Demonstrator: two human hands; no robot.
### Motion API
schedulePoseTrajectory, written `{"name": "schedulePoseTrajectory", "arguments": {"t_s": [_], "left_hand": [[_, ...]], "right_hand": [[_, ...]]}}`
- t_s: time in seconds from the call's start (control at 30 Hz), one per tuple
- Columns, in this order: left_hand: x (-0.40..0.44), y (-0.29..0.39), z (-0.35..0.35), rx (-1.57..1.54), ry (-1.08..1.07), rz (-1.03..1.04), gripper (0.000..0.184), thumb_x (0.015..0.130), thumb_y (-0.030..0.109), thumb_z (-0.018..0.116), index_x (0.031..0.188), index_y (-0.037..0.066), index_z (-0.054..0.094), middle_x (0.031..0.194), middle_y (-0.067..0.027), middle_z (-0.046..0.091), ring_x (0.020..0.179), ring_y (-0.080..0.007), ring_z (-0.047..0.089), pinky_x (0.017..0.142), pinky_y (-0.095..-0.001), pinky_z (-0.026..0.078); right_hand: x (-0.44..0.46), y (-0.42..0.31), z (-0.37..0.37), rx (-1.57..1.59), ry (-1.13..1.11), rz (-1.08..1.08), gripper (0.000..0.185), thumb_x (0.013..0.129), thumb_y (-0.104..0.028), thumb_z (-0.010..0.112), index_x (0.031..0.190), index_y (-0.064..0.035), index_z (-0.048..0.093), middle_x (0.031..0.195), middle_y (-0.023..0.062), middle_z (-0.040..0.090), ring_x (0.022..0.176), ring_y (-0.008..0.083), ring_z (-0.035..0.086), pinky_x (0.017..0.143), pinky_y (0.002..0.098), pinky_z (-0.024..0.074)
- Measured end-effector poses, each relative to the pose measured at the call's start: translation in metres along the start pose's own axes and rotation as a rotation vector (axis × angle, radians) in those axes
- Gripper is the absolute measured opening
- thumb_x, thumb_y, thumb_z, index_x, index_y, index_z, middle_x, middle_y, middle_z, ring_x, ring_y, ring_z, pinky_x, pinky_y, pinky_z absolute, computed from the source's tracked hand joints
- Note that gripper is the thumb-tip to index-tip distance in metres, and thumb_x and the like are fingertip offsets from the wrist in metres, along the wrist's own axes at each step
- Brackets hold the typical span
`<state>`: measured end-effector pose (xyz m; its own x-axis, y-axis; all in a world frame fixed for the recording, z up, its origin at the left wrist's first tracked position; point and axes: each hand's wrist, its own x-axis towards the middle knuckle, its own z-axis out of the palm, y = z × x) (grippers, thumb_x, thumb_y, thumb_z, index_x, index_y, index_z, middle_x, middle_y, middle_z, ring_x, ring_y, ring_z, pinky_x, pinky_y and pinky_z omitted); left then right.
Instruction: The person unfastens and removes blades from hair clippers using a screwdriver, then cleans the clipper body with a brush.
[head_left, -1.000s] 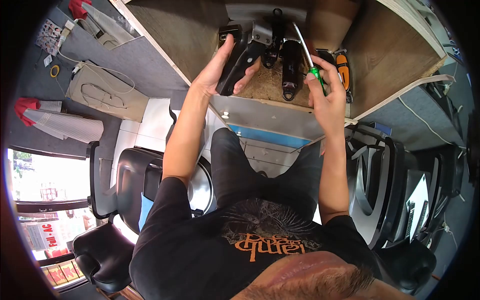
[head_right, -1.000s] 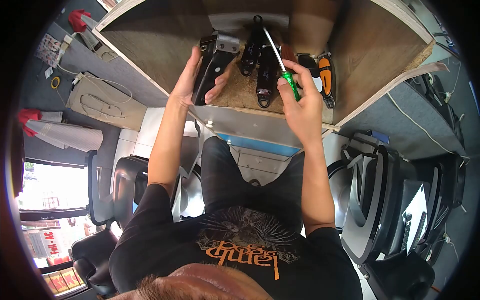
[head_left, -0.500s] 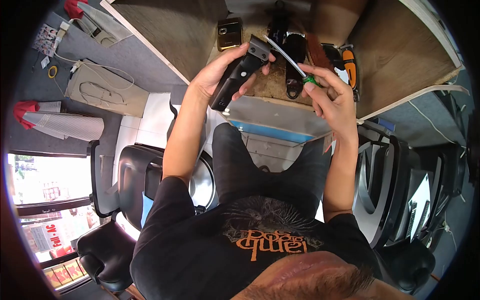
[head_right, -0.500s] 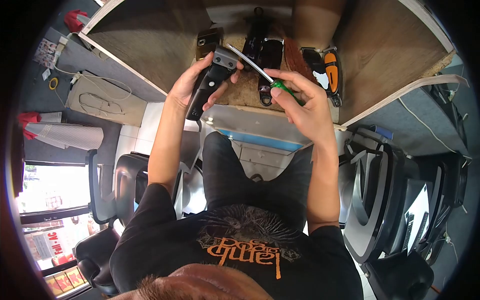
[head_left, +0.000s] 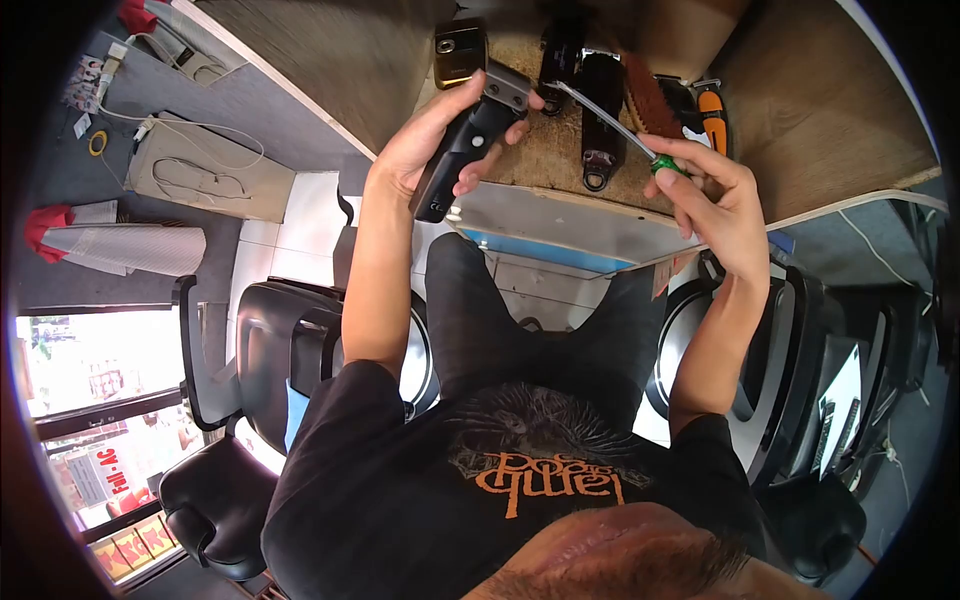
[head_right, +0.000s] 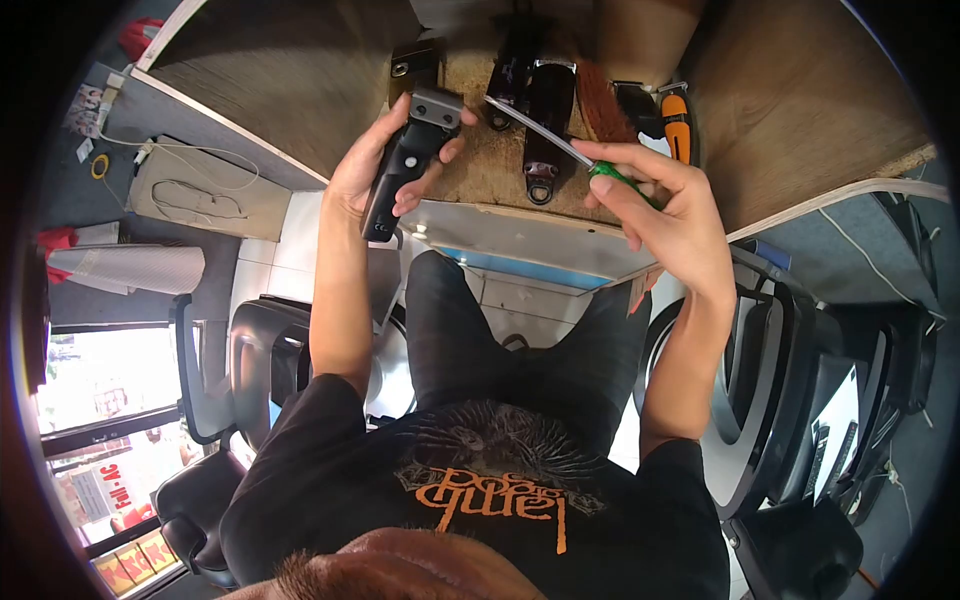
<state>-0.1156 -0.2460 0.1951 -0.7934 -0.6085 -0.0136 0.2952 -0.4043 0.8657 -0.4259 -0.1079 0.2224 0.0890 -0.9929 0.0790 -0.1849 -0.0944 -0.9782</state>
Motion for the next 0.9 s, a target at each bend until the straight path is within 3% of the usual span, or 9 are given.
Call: {"name": "schedulePoseTrajectory", "arguments": {"t_s": [0.23, 0.9], "left_hand": [[-0.005, -0.001, 0.004, 0.158, -0.060, 0.022, 0.062, 0.115, 0.042, 0.045, 0.142, -0.013, 0.051, 0.101, -0.0193, 0.063, 0.044, -0.0149, 0.057, 0.035, -0.0252, 0.045], [-0.007, -0.002, 0.011, 0.236, 0.027, 0.010, 0.061, 0.110, 0.042, 0.055, 0.139, -0.012, 0.058, 0.098, -0.0175, 0.065, 0.044, -0.0143, 0.057, 0.038, -0.0247, 0.044]], "right_hand": [[-0.002, 0.017, -0.002, 0.040, -0.082, -0.040, 0.035, 0.099, -0.005, 0.071, 0.133, -0.0052, 0.076, 0.083, 0.0027, 0.074, 0.053, 0.0009, 0.047, 0.050, 0.0199, 0.0356], [0.001, 0.009, -0.007, -0.080, -0.152, 0.015, 0.032, 0.100, -0.010, 0.071, 0.131, -0.0063, 0.077, 0.080, 0.0012, 0.072, 0.051, 0.0017, 0.049, 0.044, 0.0205, 0.0367]]}}
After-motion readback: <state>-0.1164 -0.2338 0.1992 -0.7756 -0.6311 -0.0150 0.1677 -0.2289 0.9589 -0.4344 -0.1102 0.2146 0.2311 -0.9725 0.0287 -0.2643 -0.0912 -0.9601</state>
